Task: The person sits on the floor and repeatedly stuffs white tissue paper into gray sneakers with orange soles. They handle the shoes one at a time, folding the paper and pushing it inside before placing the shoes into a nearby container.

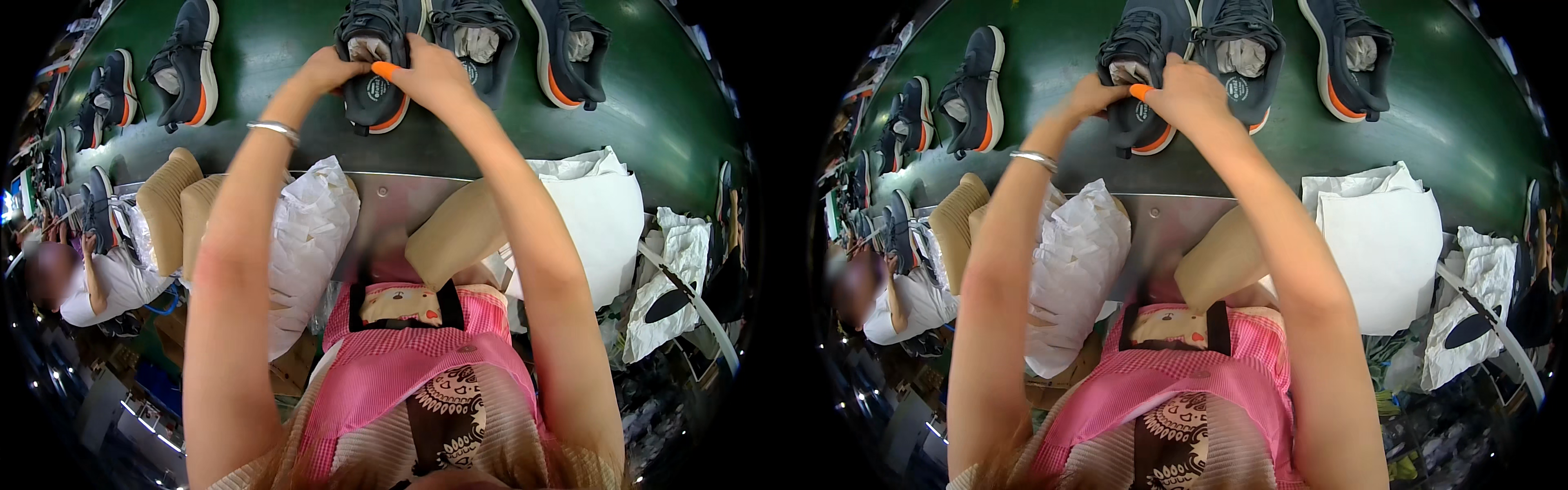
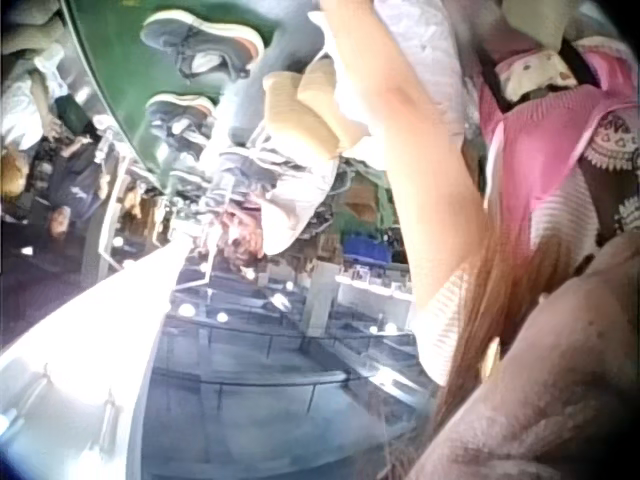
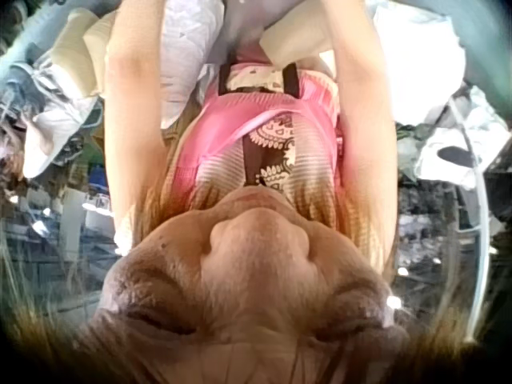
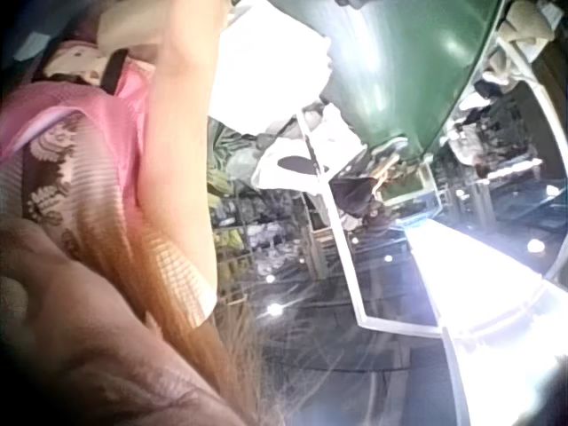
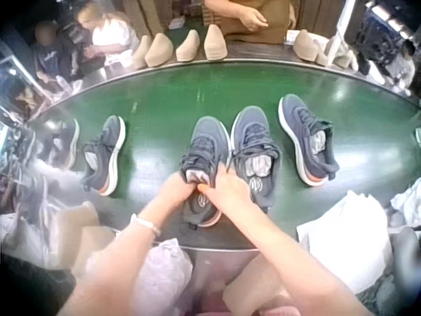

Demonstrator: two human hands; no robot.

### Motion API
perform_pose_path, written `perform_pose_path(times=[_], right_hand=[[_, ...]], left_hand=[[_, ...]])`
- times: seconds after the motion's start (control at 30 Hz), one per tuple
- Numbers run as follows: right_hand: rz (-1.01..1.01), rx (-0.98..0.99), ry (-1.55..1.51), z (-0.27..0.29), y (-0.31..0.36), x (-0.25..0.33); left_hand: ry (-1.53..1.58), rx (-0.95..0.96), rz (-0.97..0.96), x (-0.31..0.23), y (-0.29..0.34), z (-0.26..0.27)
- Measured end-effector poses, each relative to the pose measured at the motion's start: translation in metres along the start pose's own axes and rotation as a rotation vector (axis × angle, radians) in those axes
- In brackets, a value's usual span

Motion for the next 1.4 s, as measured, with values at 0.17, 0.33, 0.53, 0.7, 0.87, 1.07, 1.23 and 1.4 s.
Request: perform_pose_path(times=[0.17, 0.33, 0.53, 0.7, 0.87, 1.07, 1.23, 1.4], right_hand=[[0.024, -0.179, -0.368, 0.066, 0.06, -0.016], [-0.065, -0.184, -0.444, 0.065, 0.075, -0.036], [0.427, -0.176, -0.188, 0.022, 0.071, -0.002], [0.382, 0.057, -0.075, -0.039, 0.067, 0.009], [0.361, 0.047, -0.055, -0.05, 0.068, -0.001], [0.391, -0.025, -0.053, -0.061, 0.062, 0.003], [0.373, -0.002, 0.007, -0.062, 0.048, 0.016], [0.585, -0.024, -0.309, -0.025, 0.031, 0.004]], left_hand=[[-0.085, 0.152, -0.022, 0.004, 0.025, 0.04], [0.281, 0.121, 0.061, -0.008, 0.045, 0.046], [1.173, 0.015, 0.375, -0.028, 0.048, -0.014], [1.373, -0.217, 0.15, -0.018, 0.008, -0.043], [1.6, -0.462, 0.151, -0.015, 0.004, -0.054], [1.61, -0.509, 0.095, -0.007, -0.002, -0.049], [1.519, -0.447, 0.118, -0.008, -0.003, -0.034], [0.765, -0.061, 0.161, -0.035, 0.056, 0.042]])
Point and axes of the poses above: each hand's wrist, its own y-axis away from the middle knuckle, its own z-axis out of the back of the hand, x = y × z, the point moved 4 cm from there along -y, towards the middle knuckle, and after that the axes turned 10 degrees about -y, right-handed, at the moved point
